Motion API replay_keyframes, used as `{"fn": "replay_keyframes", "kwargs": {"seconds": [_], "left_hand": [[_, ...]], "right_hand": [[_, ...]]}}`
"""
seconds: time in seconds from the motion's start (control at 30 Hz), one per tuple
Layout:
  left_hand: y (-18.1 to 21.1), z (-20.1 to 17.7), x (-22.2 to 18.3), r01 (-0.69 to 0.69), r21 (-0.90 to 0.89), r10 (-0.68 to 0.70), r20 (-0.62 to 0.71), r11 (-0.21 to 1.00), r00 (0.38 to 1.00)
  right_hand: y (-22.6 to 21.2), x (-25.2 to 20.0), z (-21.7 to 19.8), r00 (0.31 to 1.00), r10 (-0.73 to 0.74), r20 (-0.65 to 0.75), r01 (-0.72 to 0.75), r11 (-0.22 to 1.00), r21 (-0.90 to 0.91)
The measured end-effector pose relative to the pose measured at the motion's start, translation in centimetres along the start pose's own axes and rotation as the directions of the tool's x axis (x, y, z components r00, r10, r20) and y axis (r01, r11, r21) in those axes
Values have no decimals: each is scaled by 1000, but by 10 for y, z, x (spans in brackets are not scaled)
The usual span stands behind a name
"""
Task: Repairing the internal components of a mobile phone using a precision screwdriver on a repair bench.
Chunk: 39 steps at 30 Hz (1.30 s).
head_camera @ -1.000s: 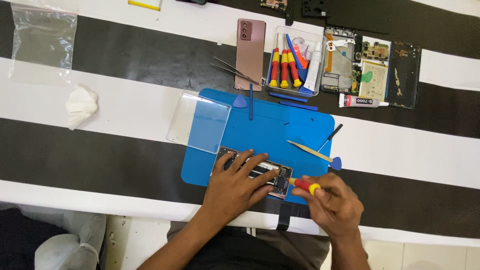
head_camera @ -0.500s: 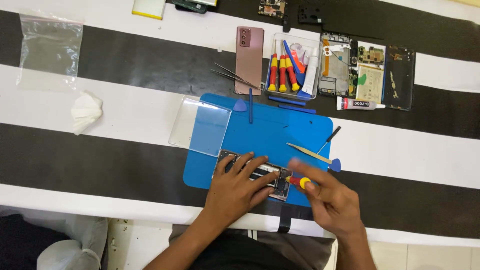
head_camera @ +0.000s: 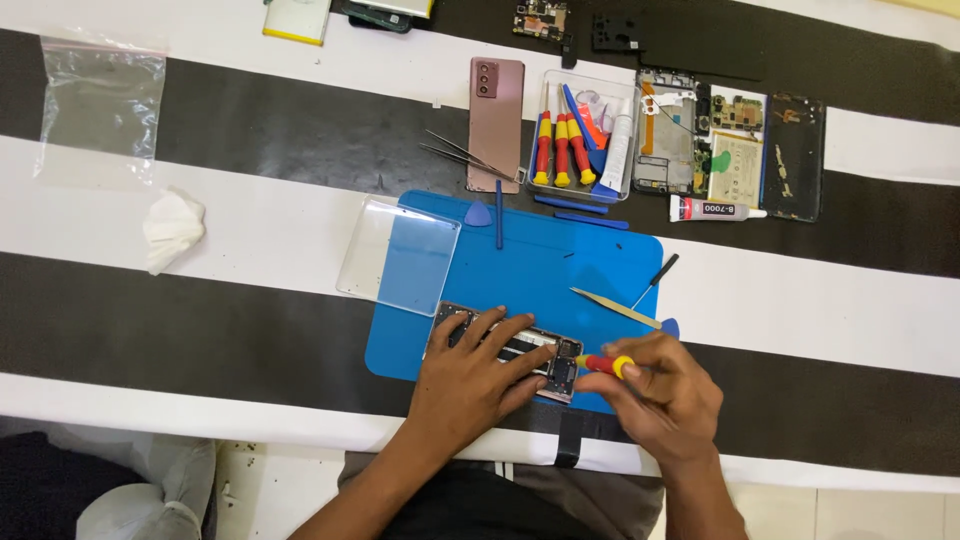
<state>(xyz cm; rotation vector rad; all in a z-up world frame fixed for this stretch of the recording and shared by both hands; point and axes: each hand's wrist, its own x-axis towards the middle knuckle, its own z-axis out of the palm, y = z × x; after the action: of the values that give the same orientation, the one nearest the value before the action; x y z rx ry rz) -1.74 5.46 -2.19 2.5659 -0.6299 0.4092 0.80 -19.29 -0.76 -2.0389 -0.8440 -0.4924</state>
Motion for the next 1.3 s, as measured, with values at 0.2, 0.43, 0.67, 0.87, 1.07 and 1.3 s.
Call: {"fn": "replay_keyframes", "kwargs": {"seconds": [0.2, 0.43, 0.67, 0.87, 1.07, 1.3], "left_hand": [[0, 1, 0, 0, -2, 0, 8, 1000, 1000], [1, -1, 1, -8, 1, 8, -31, 1000, 999], [1, 0, 1, -7, 6, 7, -14, 1000, 1000], [0, 1, 0, -2, 3, 2, -4, 1000, 1000], [0, 0, 1, 2, 3, -2, 1, 1000, 1000], [1, 0, 0, 1, 1, -1, -22, 1000, 1000]], "right_hand": [[-29, 26, -6, 982, 143, 122, -177, 919, 353], [-21, 16, -10, 973, -3, 230, -31, 989, 143], [-19, 16, -7, 996, 30, 83, -43, 986, 162], [-18, 6, -2, 993, 112, 47, -121, 950, 287], [-23, 18, -10, 983, 66, 169, -102, 971, 216], [-15, 13, -3, 994, 2, 106, -13, 995, 100]]}}
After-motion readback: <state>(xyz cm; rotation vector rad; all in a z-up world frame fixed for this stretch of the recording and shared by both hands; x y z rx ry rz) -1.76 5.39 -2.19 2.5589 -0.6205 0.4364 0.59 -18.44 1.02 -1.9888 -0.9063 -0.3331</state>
